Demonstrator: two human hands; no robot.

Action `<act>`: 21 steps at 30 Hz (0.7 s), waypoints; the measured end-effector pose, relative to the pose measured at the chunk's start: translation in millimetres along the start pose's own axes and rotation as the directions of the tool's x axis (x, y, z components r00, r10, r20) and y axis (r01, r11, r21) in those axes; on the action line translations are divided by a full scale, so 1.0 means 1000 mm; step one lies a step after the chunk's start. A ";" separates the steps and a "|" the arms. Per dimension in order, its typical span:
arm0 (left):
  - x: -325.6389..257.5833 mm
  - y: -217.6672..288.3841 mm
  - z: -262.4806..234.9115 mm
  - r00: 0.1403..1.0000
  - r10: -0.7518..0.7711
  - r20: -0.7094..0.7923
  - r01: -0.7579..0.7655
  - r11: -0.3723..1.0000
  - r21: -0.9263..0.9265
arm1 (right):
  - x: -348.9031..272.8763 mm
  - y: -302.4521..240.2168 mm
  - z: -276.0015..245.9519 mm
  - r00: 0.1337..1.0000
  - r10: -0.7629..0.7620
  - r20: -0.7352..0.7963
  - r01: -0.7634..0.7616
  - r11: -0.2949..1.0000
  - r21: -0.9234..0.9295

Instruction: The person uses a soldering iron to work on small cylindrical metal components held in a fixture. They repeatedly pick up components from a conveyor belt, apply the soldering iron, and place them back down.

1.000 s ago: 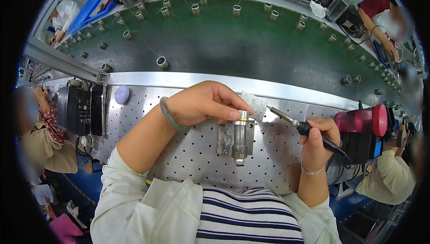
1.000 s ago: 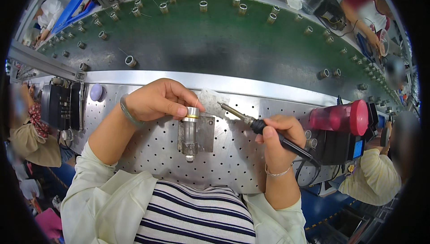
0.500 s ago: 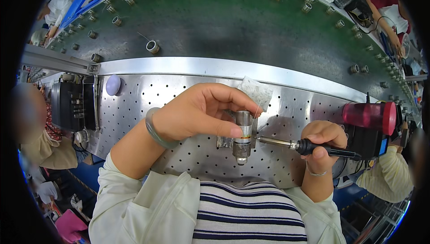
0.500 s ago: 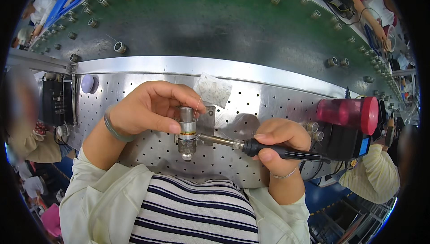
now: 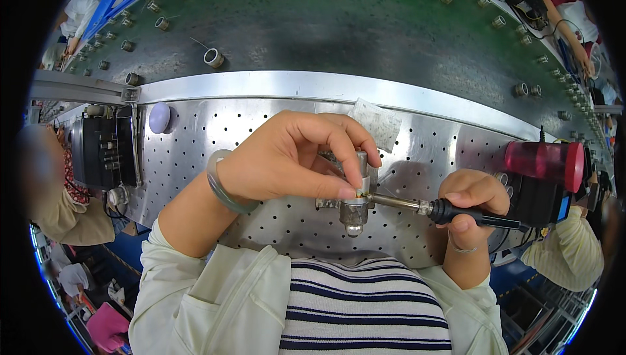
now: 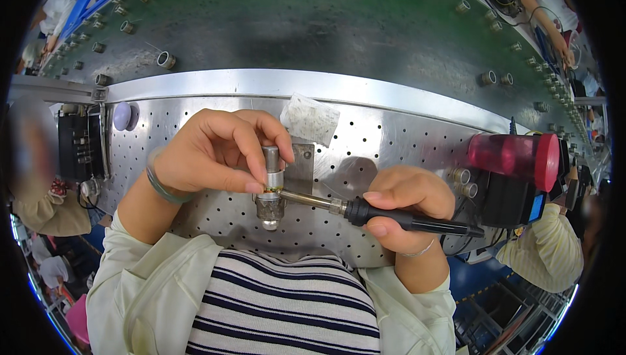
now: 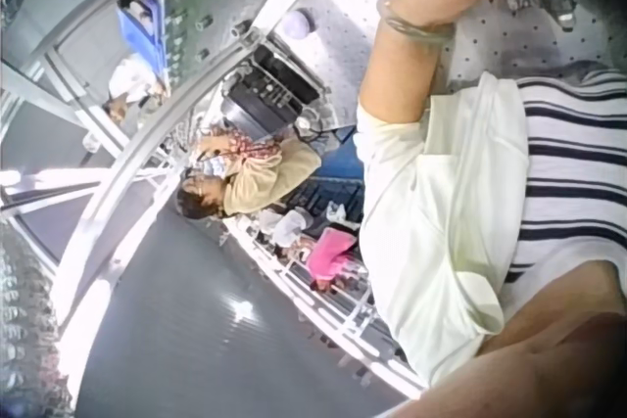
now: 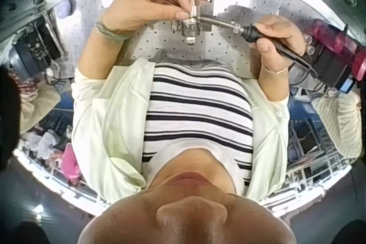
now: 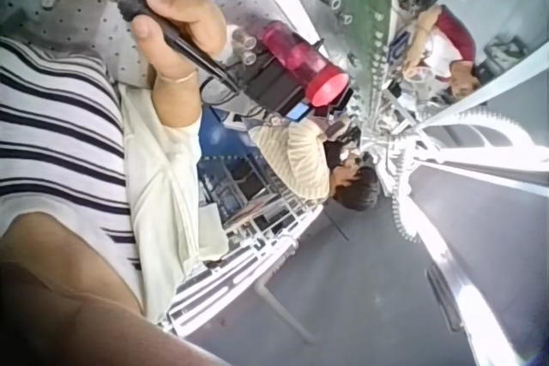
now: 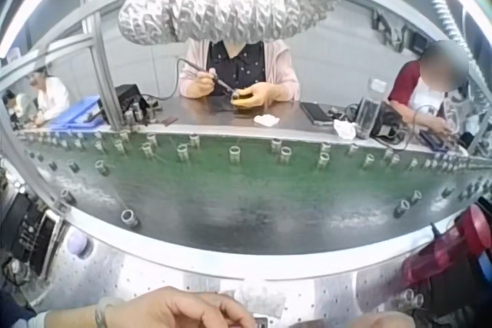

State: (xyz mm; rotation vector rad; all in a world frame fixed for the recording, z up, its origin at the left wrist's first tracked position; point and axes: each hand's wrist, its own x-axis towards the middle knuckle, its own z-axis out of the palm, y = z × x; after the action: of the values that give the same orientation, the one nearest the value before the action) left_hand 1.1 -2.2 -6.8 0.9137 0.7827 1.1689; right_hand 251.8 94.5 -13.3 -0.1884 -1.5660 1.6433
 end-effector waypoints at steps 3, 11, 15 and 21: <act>0.000 -0.001 -0.001 1.000 0.007 0.012 -0.007 1.000 -0.003 | 0.000 0.000 -0.001 1.000 -0.006 0.015 0.006 1.000 -0.001; 0.000 -0.004 -0.005 0.997 0.058 0.049 -0.061 0.997 0.041 | 0.000 0.001 -0.004 0.999 -0.013 0.033 0.012 0.999 0.033; 0.000 -0.005 -0.005 0.997 0.060 0.050 -0.061 0.997 0.037 | -0.001 0.002 -0.005 0.999 -0.016 0.044 0.017 1.000 -0.013; 0.000 -0.005 -0.007 0.997 0.057 0.054 -0.060 0.997 0.046 | -0.001 0.002 -0.006 0.999 -0.014 0.045 0.016 0.999 -0.037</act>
State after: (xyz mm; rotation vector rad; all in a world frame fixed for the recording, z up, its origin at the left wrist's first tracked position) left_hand -3.0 -1.8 -13.8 1.0087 0.7484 1.1771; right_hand 254.8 98.7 -16.6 -0.1601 -1.6295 1.6176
